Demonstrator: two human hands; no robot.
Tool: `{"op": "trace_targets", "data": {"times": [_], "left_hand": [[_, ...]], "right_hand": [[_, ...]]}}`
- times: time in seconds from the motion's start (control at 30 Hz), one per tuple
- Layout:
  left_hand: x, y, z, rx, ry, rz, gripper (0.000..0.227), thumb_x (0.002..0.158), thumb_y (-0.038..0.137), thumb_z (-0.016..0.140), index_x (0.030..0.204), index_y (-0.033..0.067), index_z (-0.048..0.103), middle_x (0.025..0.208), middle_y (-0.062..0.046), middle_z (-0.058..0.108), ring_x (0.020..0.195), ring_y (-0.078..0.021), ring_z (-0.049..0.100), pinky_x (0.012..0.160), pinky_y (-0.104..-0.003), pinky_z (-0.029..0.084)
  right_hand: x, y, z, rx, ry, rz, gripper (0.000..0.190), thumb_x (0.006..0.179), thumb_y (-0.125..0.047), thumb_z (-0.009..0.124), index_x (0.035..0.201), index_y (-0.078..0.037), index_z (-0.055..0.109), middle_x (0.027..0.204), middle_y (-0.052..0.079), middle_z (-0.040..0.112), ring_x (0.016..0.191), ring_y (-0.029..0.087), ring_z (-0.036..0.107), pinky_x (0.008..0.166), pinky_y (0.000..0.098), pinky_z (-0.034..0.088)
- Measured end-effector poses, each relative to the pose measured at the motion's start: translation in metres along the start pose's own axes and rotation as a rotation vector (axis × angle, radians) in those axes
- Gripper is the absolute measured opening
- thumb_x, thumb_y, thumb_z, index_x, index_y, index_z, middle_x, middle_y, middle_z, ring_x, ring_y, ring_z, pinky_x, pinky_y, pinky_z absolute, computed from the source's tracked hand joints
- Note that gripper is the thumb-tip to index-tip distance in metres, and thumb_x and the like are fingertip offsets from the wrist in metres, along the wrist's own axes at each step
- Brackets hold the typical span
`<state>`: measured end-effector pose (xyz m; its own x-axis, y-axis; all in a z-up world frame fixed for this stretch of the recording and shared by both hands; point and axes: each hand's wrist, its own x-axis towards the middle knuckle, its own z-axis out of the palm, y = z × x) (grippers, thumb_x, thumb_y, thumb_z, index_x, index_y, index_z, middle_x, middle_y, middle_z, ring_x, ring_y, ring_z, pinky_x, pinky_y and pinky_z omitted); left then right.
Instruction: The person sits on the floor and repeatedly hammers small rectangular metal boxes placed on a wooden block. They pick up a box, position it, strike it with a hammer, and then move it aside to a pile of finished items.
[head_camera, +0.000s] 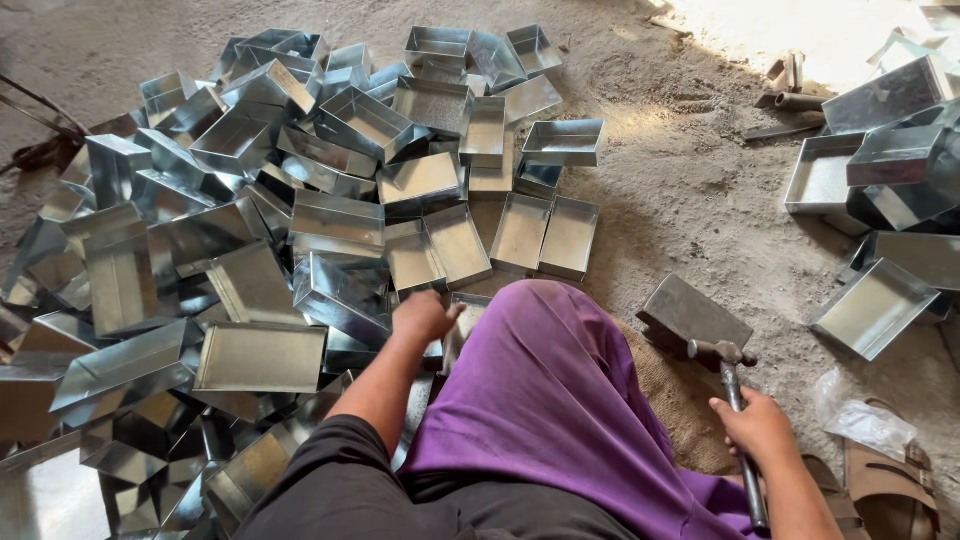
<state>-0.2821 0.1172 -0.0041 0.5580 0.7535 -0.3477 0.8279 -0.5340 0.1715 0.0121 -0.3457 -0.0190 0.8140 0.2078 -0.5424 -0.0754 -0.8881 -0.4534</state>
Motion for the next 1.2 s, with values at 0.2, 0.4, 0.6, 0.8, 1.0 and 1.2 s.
{"op": "trace_targets", "data": {"times": [0.2, 0.4, 0.6, 0.8, 1.0, 1.2], "left_hand": [[0.007, 0.029, 0.032, 0.077, 0.007, 0.134, 0.054, 0.088, 0.057, 0.060, 0.114, 0.0116, 0.074, 0.119, -0.014, 0.072, 0.112, -0.0337, 0.069, 0.092, -0.048, 0.056], [0.033, 0.041, 0.092, -0.164, -0.216, 0.345, 0.049, 0.091, 0.049, 0.053, 0.115, 0.0122, 0.075, 0.124, -0.018, 0.071, 0.114, -0.0383, 0.067, 0.091, -0.048, 0.056], [0.043, 0.041, 0.077, -0.480, -0.120, 0.179, 0.040, 0.087, 0.040, 0.064, 0.110, 0.0102, 0.077, 0.117, -0.019, 0.073, 0.110, -0.0378, 0.069, 0.091, -0.044, 0.055], [0.057, 0.045, 0.044, -0.590, 0.003, 0.245, 0.039, 0.087, 0.032, 0.073, 0.108, -0.0003, 0.074, 0.105, -0.023, 0.075, 0.097, -0.0365, 0.074, 0.085, -0.041, 0.055], [0.047, 0.047, 0.046, -0.692, -0.059, 0.272, 0.037, 0.090, 0.029, 0.072, 0.108, -0.0033, 0.073, 0.102, -0.024, 0.078, 0.094, -0.0342, 0.075, 0.084, -0.040, 0.056], [0.042, 0.062, 0.001, -0.529, 0.113, 0.376, 0.034, 0.097, 0.030, 0.066, 0.122, 0.0064, 0.069, 0.117, -0.016, 0.073, 0.104, -0.0294, 0.072, 0.091, -0.039, 0.057]], "right_hand": [[0.000, 0.002, 0.005, 0.033, 0.021, -0.011, 0.043, 0.092, -0.031, 0.075, 0.124, -0.002, 0.069, 0.058, 0.015, 0.066, 0.048, 0.025, 0.066, 0.048, 0.0393, 0.056], [-0.009, 0.000, 0.002, 0.030, 0.012, 0.003, 0.045, 0.092, -0.031, 0.075, 0.127, -0.003, 0.068, 0.059, 0.013, 0.066, 0.049, 0.023, 0.067, 0.049, 0.0376, 0.056], [-0.014, -0.009, 0.001, 0.122, -0.024, 0.050, 0.050, 0.093, -0.027, 0.075, 0.138, -0.011, 0.058, 0.064, 0.010, 0.067, 0.050, 0.020, 0.063, 0.048, 0.0373, 0.055], [0.000, -0.005, 0.017, 0.544, -0.138, 0.128, 0.024, 0.098, -0.021, 0.068, 0.108, 0.000, 0.062, 0.066, 0.006, 0.058, 0.048, 0.017, 0.052, 0.042, 0.0364, 0.045], [0.015, -0.004, 0.028, 0.713, -0.179, 0.164, 0.011, 0.097, -0.013, 0.062, 0.100, -0.002, 0.060, 0.070, 0.010, 0.063, 0.051, 0.020, 0.059, 0.045, 0.0370, 0.055], [0.027, 0.009, 0.038, 0.695, -0.131, 0.095, 0.011, 0.095, -0.014, 0.069, 0.093, -0.003, 0.065, 0.068, 0.006, 0.061, 0.048, 0.014, 0.053, 0.041, 0.0327, 0.045]]}}
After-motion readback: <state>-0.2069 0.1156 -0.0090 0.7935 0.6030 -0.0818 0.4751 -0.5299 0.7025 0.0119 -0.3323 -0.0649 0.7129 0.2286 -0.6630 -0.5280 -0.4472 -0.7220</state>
